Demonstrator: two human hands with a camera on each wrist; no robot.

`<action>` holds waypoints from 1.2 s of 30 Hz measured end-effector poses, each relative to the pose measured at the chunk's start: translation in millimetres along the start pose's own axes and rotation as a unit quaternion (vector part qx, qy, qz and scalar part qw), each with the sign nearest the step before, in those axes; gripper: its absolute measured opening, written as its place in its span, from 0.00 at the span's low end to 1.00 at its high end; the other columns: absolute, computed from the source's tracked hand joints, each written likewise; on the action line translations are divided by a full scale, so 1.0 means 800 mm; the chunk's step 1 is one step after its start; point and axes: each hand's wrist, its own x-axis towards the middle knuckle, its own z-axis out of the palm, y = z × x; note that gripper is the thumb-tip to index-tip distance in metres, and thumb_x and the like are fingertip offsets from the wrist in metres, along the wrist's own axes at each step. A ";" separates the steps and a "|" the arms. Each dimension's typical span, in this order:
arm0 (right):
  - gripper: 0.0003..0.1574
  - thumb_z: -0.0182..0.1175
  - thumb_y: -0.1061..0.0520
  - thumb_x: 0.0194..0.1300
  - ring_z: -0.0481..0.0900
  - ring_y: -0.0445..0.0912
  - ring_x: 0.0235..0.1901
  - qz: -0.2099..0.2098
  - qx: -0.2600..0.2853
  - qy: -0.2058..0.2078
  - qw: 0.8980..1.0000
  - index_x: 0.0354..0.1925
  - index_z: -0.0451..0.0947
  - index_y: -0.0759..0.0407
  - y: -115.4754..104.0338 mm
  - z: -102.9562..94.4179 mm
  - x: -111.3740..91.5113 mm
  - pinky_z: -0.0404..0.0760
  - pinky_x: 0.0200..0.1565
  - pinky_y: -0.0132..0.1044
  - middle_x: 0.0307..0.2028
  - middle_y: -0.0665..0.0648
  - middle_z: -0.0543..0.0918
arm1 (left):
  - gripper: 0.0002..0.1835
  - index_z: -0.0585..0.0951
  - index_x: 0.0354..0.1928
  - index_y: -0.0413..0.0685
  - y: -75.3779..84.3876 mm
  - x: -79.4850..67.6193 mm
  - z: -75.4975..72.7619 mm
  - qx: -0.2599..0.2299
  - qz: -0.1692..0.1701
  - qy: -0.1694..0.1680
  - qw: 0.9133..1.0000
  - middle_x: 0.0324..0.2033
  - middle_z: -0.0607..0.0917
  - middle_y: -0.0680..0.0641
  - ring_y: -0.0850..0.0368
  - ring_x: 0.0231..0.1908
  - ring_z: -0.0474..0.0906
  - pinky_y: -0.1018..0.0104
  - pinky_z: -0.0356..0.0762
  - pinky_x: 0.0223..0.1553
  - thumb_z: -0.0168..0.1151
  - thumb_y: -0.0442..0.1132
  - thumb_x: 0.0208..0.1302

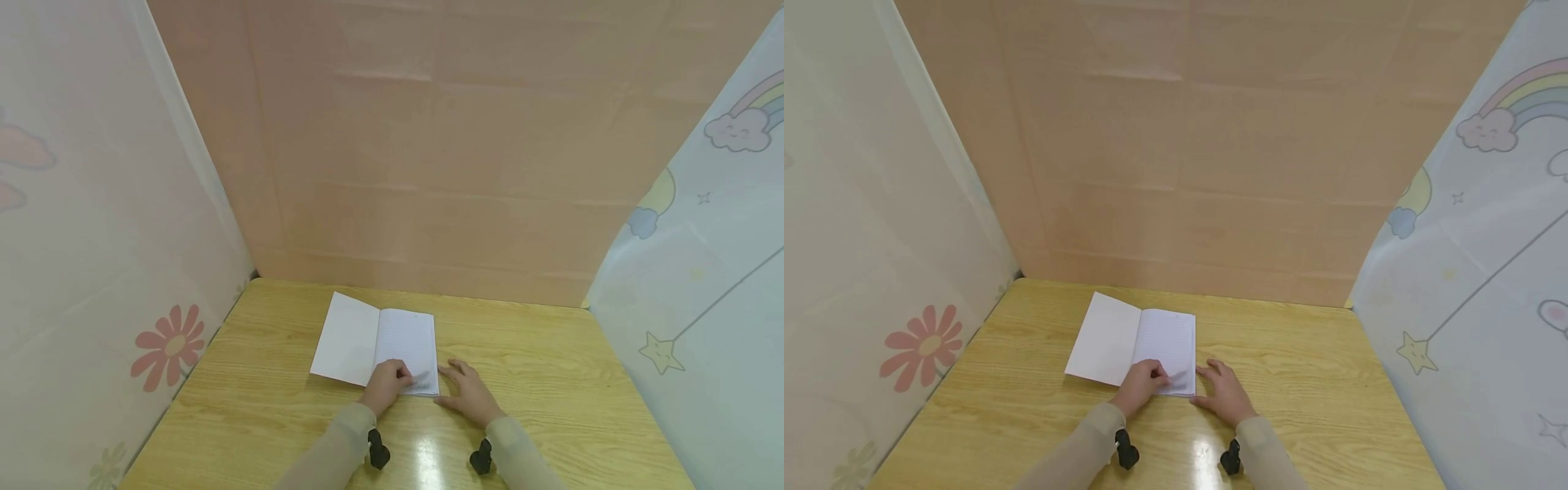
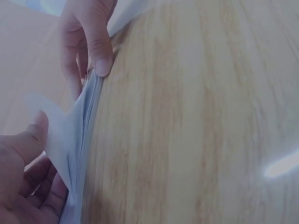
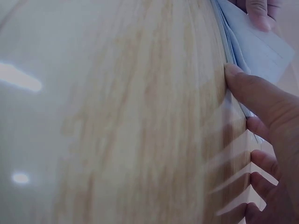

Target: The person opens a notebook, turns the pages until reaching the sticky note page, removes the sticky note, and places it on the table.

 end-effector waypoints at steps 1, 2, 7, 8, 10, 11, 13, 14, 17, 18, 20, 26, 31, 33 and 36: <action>0.45 0.70 0.35 0.51 0.62 0.64 0.67 0.000 0.002 0.000 1.000 0.63 0.73 0.51 0.000 0.000 0.000 0.66 0.61 0.64 0.69 0.62 0.64 | 0.11 0.78 0.22 0.52 0.000 0.000 0.000 -0.004 -0.003 0.000 1.000 0.22 0.77 0.58 0.64 0.26 0.68 0.71 0.68 0.29 0.69 0.42 0.58; 0.45 0.70 0.35 0.51 0.61 0.64 0.67 -0.001 0.003 -0.001 1.000 0.64 0.73 0.51 0.000 -0.001 0.000 0.66 0.61 0.65 0.69 0.62 0.64 | 0.11 0.78 0.22 0.52 0.001 0.000 0.000 -0.009 -0.006 -0.001 1.000 0.22 0.77 0.58 0.64 0.26 0.68 0.71 0.68 0.29 0.68 0.42 0.59; 0.45 0.70 0.35 0.51 0.61 0.64 0.67 0.001 0.004 -0.004 1.000 0.64 0.72 0.50 -0.001 -0.001 0.000 0.65 0.62 0.65 0.69 0.62 0.64 | 0.07 0.77 0.28 0.49 0.001 0.002 -0.001 -0.006 0.005 0.005 1.000 0.25 0.77 0.57 0.64 0.27 0.69 0.72 0.70 0.30 0.66 0.38 0.61; 0.45 0.69 0.35 0.51 0.61 0.64 0.67 0.001 0.002 -0.004 1.000 0.64 0.72 0.50 -0.001 -0.001 0.000 0.65 0.62 0.64 0.69 0.62 0.64 | 0.05 0.78 0.31 0.47 0.000 0.002 -0.001 -0.004 0.010 0.008 1.000 0.26 0.77 0.56 0.64 0.27 0.69 0.72 0.70 0.30 0.66 0.36 0.61; 0.45 0.70 0.35 0.51 0.61 0.64 0.67 0.001 0.002 -0.002 1.000 0.64 0.73 0.50 -0.001 0.000 0.001 0.65 0.62 0.65 0.69 0.62 0.65 | 0.07 0.79 0.40 0.45 0.000 0.002 -0.001 0.001 0.017 0.010 1.000 0.26 0.76 0.55 0.65 0.26 0.70 0.72 0.71 0.28 0.65 0.34 0.61; 0.45 0.70 0.36 0.51 0.62 0.64 0.67 0.001 0.002 -0.001 1.000 0.64 0.73 0.50 -0.001 0.000 0.001 0.65 0.61 0.65 0.68 0.62 0.65 | 0.11 0.78 0.45 0.44 0.000 0.003 -0.001 0.002 0.018 0.010 1.000 0.26 0.75 0.55 0.65 0.24 0.70 0.72 0.71 0.27 0.65 0.32 0.61; 0.45 0.70 0.36 0.51 0.62 0.64 0.67 0.003 0.004 0.000 1.000 0.63 0.73 0.50 -0.001 -0.001 0.001 0.65 0.62 0.64 0.68 0.62 0.65 | 0.19 0.76 0.55 0.46 -0.001 0.003 -0.002 -0.002 0.016 0.008 1.000 0.23 0.75 0.54 0.65 0.21 0.70 0.72 0.71 0.24 0.64 0.30 0.61; 0.45 0.71 0.36 0.51 0.62 0.64 0.67 0.004 0.006 0.000 1.000 0.63 0.73 0.50 -0.001 -0.001 0.001 0.65 0.62 0.64 0.68 0.62 0.65 | 0.23 0.74 0.58 0.48 -0.001 0.003 -0.002 -0.006 0.011 0.007 1.000 0.22 0.74 0.54 0.65 0.20 0.70 0.72 0.71 0.23 0.64 0.29 0.61; 0.44 0.71 0.36 0.50 0.61 0.64 0.67 0.007 0.010 -0.001 1.000 0.63 0.74 0.50 -0.001 -0.001 0.002 0.65 0.62 0.64 0.68 0.62 0.65 | 0.28 0.72 0.62 0.54 -0.002 0.003 -0.003 -0.013 0.006 0.006 1.000 0.20 0.74 0.54 0.65 0.19 0.68 0.72 0.70 0.21 0.63 0.28 0.61; 0.44 0.71 0.36 0.50 0.61 0.64 0.67 0.008 0.010 -0.001 1.000 0.63 0.74 0.50 -0.001 -0.001 0.002 0.65 0.62 0.64 0.68 0.62 0.65 | 0.29 0.72 0.62 0.55 -0.003 0.003 -0.003 -0.015 0.004 0.006 1.000 0.19 0.74 0.54 0.64 0.19 0.68 0.72 0.70 0.21 0.63 0.27 0.61; 0.44 0.71 0.36 0.50 0.61 0.64 0.67 0.008 0.010 -0.001 1.000 0.63 0.74 0.50 -0.001 -0.001 0.001 0.65 0.62 0.64 0.68 0.62 0.65 | 0.29 0.72 0.62 0.57 -0.003 0.003 -0.003 -0.019 0.003 0.005 1.000 0.20 0.74 0.54 0.64 0.19 0.68 0.72 0.70 0.21 0.63 0.27 0.60; 0.45 0.71 0.37 0.50 0.62 0.64 0.67 0.008 0.008 -0.001 1.000 0.63 0.74 0.50 0.000 0.001 0.001 0.65 0.62 0.64 0.68 0.62 0.65 | 0.23 0.77 0.57 0.54 -0.006 0.004 -0.003 -0.024 0.004 0.004 1.000 0.23 0.75 0.54 0.64 0.19 0.68 0.72 0.71 0.21 0.62 0.27 0.61; 0.45 0.71 0.36 0.50 0.61 0.64 0.67 0.011 0.014 -0.003 1.000 0.63 0.73 0.50 -0.002 0.000 0.001 0.65 0.62 0.64 0.69 0.62 0.64 | 0.20 0.78 0.54 0.49 -0.009 0.003 -0.004 -0.036 0.007 0.011 0.999 0.20 0.75 0.54 0.64 0.17 0.71 0.70 0.72 0.18 0.62 0.27 0.61; 0.45 0.71 0.36 0.50 0.61 0.64 0.67 0.011 0.014 -0.004 1.000 0.63 0.73 0.51 -0.002 -0.001 0.001 0.65 0.62 0.64 0.69 0.62 0.64 | 0.19 0.78 0.54 0.48 -0.008 0.003 -0.007 -0.046 0.007 0.015 0.999 0.18 0.75 0.53 0.63 0.16 0.72 0.70 0.72 0.17 0.62 0.27 0.61; 0.45 0.70 0.36 0.50 0.60 0.63 0.68 0.012 0.012 -0.005 1.000 0.63 0.73 0.50 -0.003 -0.001 0.001 0.65 0.62 0.64 0.69 0.61 0.64 | 0.19 0.78 0.54 0.47 -0.002 0.000 -0.014 -0.060 0.003 0.022 0.998 0.18 0.75 0.52 0.60 0.16 0.74 0.70 0.71 0.17 0.62 0.27 0.61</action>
